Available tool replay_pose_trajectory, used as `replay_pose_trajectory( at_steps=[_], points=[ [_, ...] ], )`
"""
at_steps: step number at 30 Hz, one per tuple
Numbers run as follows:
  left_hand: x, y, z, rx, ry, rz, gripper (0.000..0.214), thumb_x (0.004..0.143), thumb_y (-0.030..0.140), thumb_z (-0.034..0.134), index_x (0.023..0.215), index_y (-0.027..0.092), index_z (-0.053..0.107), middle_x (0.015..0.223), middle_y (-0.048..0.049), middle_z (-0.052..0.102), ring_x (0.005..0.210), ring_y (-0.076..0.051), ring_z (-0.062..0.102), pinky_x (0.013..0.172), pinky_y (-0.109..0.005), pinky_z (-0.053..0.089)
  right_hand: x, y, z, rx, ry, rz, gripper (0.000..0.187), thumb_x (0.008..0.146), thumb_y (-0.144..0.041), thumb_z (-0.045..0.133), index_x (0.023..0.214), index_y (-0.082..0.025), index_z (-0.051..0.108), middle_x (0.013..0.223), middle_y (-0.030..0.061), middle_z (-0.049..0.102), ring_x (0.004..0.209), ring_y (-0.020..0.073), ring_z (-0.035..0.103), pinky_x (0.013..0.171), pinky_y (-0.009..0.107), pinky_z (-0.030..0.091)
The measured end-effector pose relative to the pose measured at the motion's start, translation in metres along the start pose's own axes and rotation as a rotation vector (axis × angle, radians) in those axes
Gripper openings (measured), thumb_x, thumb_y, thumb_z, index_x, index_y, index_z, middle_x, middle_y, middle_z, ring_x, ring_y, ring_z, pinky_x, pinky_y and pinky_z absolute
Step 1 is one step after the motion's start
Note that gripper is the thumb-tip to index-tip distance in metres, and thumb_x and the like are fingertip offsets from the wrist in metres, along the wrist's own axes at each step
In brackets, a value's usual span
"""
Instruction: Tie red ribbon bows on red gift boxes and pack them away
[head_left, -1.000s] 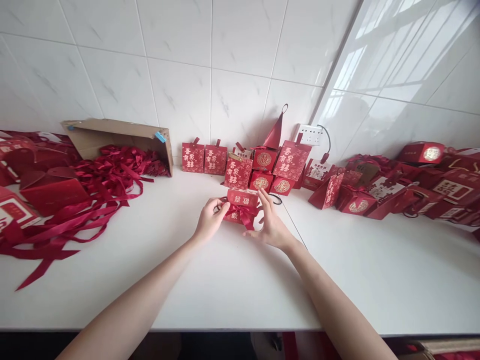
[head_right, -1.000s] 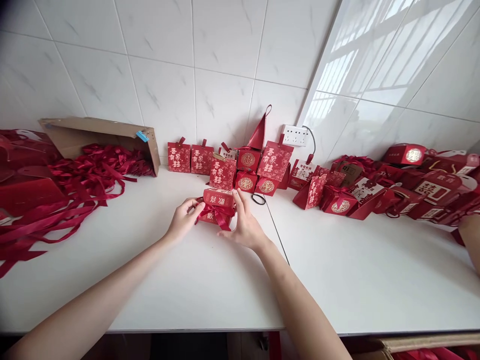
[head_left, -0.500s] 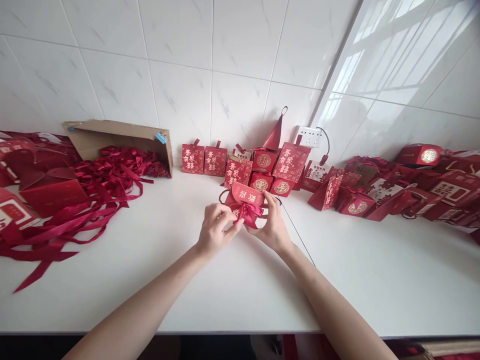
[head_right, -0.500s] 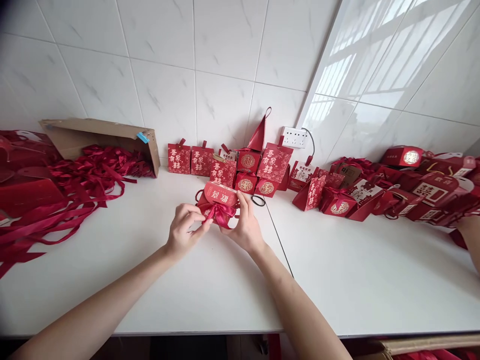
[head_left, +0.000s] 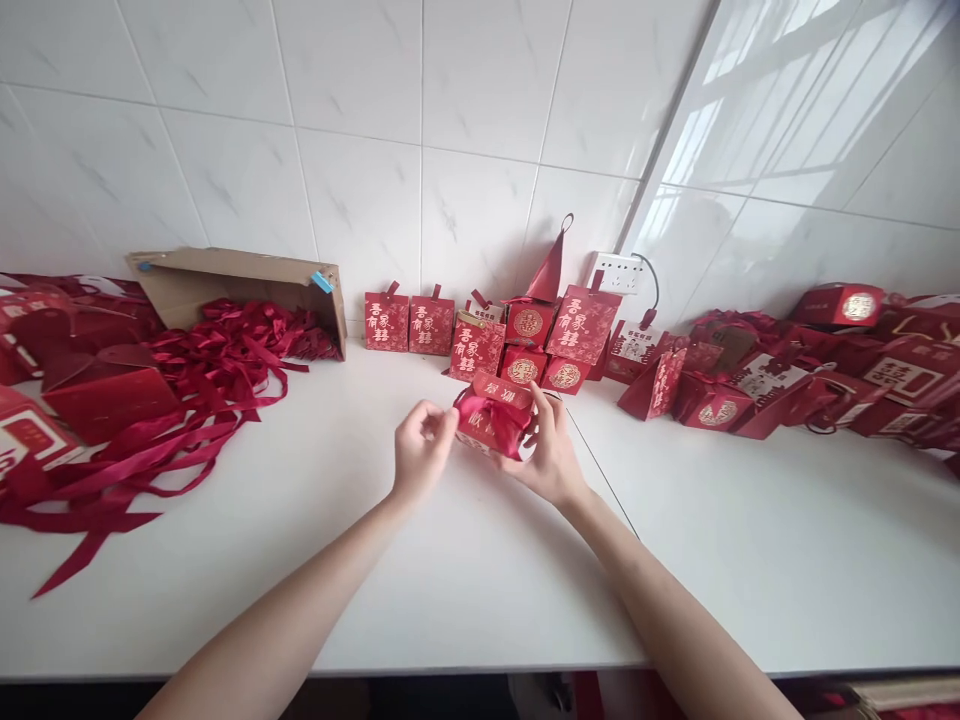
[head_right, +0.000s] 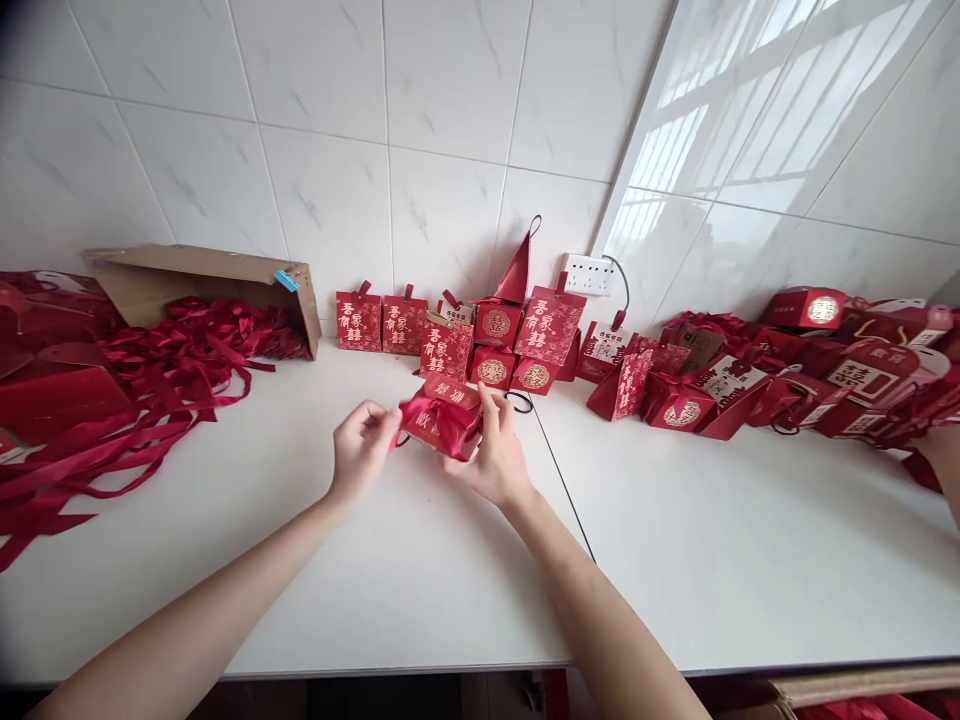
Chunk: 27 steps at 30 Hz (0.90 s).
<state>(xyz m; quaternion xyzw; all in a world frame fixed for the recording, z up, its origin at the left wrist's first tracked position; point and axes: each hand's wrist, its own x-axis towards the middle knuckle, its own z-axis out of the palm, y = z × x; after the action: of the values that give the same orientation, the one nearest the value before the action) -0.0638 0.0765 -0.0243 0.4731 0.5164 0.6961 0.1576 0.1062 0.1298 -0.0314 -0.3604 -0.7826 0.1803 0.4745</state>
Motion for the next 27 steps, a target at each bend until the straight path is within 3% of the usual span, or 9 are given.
replay_pose_trajectory(
  at_steps=[3, 5, 7, 11, 17, 19, 21, 24, 27],
  points=[
    [0.012, -0.009, -0.003, -0.125, 0.09, -0.269, 0.029, 0.075, 0.029, 0.053, 0.054, 0.021, 0.034, 0.046, 0.0074, 0.032, 0.044, -0.009, 0.034, 0.048, -0.023, 0.032, 0.008, 0.0, -0.005, 0.388, -0.098, 0.443, 0.064, 0.069, -0.051, 0.062, 0.123, -0.021, 0.047, 0.105, 0.0107, 0.055, 0.085, 0.0228, 0.06, 0.064, 0.038, 0.057],
    [0.016, -0.015, -0.003, -0.142, 0.083, -0.3, 0.03, 0.075, 0.029, 0.05, 0.055, 0.022, 0.03, 0.045, 0.0079, 0.028, 0.042, -0.008, 0.032, 0.047, -0.023, 0.033, 0.013, -0.001, -0.009, 0.767, -0.2, 0.778, 0.044, 0.079, -0.055, 0.049, 0.107, -0.021, 0.055, 0.087, 0.0055, 0.061, 0.073, 0.0175, 0.062, 0.056, 0.029, 0.056],
    [0.017, -0.017, -0.002, -0.159, 0.044, -0.324, 0.029, 0.073, 0.03, 0.05, 0.055, 0.022, 0.029, 0.045, 0.0081, 0.028, 0.041, -0.008, 0.032, 0.046, -0.023, 0.033, 0.016, -0.004, -0.012, 1.088, -0.264, 1.023, 0.038, 0.083, -0.054, 0.044, 0.096, -0.02, 0.056, 0.074, 0.0017, 0.062, 0.062, 0.0131, 0.061, 0.051, 0.023, 0.054],
    [0.01, -0.013, 0.003, -0.187, -0.082, -0.329, 0.023, 0.069, 0.029, 0.049, 0.054, 0.021, 0.033, 0.046, 0.0074, 0.032, 0.042, -0.008, 0.033, 0.045, -0.022, 0.033, 0.016, -0.011, -0.017, 1.334, -0.285, 1.147, 0.037, 0.085, -0.054, 0.044, 0.091, -0.02, 0.057, 0.067, -0.0005, 0.063, 0.059, 0.0106, 0.063, 0.05, 0.018, 0.054],
    [0.008, -0.009, 0.003, -0.125, -0.158, -0.298, 0.018, 0.067, 0.026, 0.048, 0.053, 0.02, 0.039, 0.047, 0.0052, 0.04, 0.046, -0.009, 0.039, 0.047, -0.022, 0.032, 0.018, -0.011, -0.014, 1.176, -0.319, 1.052, 0.044, 0.085, -0.058, 0.037, 0.098, -0.02, 0.056, 0.072, 0.0008, 0.061, 0.058, 0.0114, 0.061, 0.043, 0.019, 0.052],
    [0.009, -0.011, 0.003, -0.091, -0.164, -0.297, 0.021, 0.067, 0.027, 0.051, 0.051, 0.02, 0.039, 0.045, 0.0049, 0.041, 0.046, -0.01, 0.039, 0.047, -0.023, 0.031, 0.017, -0.008, -0.015, 0.965, -0.216, 0.877, 0.047, 0.082, -0.06, 0.04, 0.103, -0.02, 0.053, 0.08, 0.0029, 0.061, 0.061, 0.0141, 0.061, 0.045, 0.025, 0.055],
    [0.008, -0.013, 0.004, -0.067, -0.176, -0.307, 0.024, 0.068, 0.028, 0.053, 0.05, 0.02, 0.04, 0.043, 0.005, 0.04, 0.045, -0.01, 0.039, 0.046, -0.023, 0.03, 0.013, -0.004, -0.024, 0.658, -0.036, 0.605, 0.054, 0.075, -0.06, 0.053, 0.113, -0.021, 0.047, 0.097, 0.0059, 0.059, 0.069, 0.0165, 0.062, 0.052, 0.032, 0.058],
    [0.006, -0.014, 0.007, -0.059, -0.217, -0.342, 0.025, 0.069, 0.027, 0.055, 0.049, 0.02, 0.041, 0.041, 0.0053, 0.04, 0.045, -0.01, 0.038, 0.046, -0.022, 0.03, -0.004, 0.001, -0.064, 0.134, 0.155, 0.259, 0.072, 0.064, -0.054, 0.068, 0.123, -0.023, 0.041, 0.119, 0.0111, 0.047, 0.08, 0.0187, 0.061, 0.062, 0.036, 0.06],
    [0.003, -0.015, 0.012, 0.007, -0.284, -0.352, 0.024, 0.071, 0.021, 0.055, 0.05, 0.018, 0.044, 0.041, 0.0062, 0.043, 0.045, -0.008, 0.04, 0.049, -0.02, 0.031, -0.034, 0.004, -0.135, -0.285, 0.157, 0.153, 0.08, 0.058, -0.051, 0.073, 0.124, -0.019, 0.044, 0.121, 0.0151, 0.043, 0.086, 0.0229, 0.06, 0.064, 0.037, 0.059]
  ],
)
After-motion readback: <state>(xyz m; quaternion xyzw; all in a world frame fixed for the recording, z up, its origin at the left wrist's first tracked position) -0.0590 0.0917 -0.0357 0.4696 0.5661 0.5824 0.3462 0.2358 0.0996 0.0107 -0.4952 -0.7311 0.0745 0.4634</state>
